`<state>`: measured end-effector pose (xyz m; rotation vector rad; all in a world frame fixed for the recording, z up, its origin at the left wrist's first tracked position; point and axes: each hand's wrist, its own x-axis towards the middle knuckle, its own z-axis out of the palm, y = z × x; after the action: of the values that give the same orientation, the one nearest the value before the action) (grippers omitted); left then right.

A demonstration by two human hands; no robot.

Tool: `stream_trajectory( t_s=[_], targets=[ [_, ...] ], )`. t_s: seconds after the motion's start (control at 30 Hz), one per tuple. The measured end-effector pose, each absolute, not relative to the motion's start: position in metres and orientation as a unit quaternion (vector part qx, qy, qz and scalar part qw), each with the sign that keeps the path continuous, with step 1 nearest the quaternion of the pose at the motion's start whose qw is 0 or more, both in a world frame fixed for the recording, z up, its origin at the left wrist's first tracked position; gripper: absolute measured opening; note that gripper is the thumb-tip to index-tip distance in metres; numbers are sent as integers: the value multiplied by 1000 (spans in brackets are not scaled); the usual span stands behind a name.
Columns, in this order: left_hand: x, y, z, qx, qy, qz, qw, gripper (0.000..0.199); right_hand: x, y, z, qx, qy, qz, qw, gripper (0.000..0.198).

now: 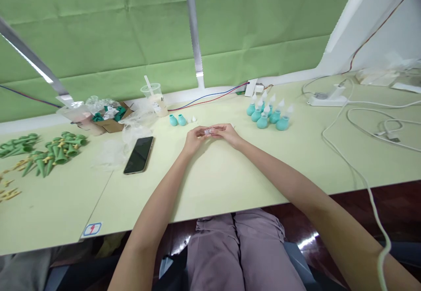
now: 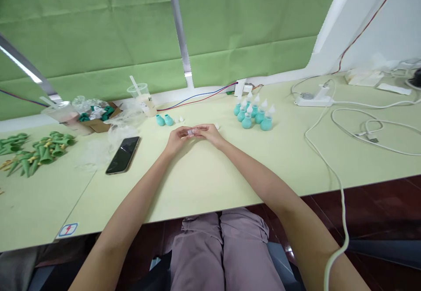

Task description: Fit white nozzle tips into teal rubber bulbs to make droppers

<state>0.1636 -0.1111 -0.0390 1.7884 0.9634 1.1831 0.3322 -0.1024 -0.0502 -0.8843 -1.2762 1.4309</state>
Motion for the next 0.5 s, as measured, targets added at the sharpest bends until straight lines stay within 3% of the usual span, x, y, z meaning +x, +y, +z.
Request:
stream_trajectory(
  t_s=[0.2,0.5],
  targets=[
    [166,-118,-34,759,393,465,230,25,326,-109,-37,-375,-504,564,536,38],
    [166,-121,-34,769,404,463,177,27,327,-109,-38,-364,-502,589,519,37]
  ],
)
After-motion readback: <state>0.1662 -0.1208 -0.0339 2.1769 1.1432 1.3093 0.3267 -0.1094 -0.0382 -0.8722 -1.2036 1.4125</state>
